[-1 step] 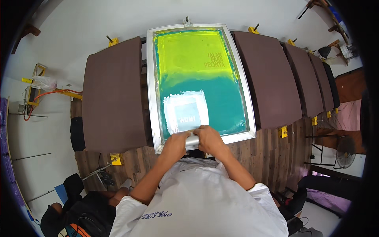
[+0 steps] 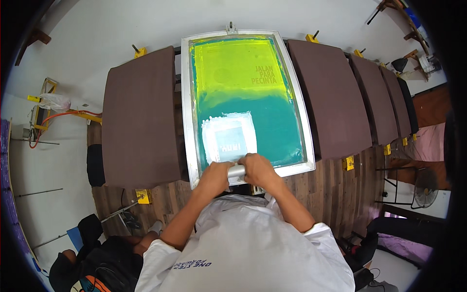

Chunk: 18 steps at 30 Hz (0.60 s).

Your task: Apply white ink to a screen frame using a squeegee to prepare for printing.

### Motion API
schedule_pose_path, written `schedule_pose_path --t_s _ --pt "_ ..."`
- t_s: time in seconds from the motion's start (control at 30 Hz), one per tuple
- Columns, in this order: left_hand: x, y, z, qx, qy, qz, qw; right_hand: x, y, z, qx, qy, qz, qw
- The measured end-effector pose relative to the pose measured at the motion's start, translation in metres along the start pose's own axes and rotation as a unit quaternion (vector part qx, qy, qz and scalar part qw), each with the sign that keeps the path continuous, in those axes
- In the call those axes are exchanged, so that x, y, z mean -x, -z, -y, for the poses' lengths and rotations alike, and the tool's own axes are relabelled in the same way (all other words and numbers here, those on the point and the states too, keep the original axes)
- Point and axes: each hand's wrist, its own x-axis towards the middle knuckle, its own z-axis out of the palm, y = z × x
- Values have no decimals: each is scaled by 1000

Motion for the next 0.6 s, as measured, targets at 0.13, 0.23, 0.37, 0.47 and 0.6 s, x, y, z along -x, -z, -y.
schedule_pose_path --t_s 0.13,0.23,0.37,0.47,0.6 --pt "-40 31 8 -51 -14 46 998 -39 21 -7 38 3 21 999" --pt "-48 33 10 -11 -16 -80 997 -60 22 -2 47 10 -68 997" --pt "-23 -7 37 -41 -144 -189 970 -35 -24 -10 69 61 -154 984" --pt "17 -29 23 -68 -101 -152 981 8 -52 -6 63 70 -201 975" --pt "12 2 3 11 -11 -23 1000 5 -13 6 29 10 -31 999"
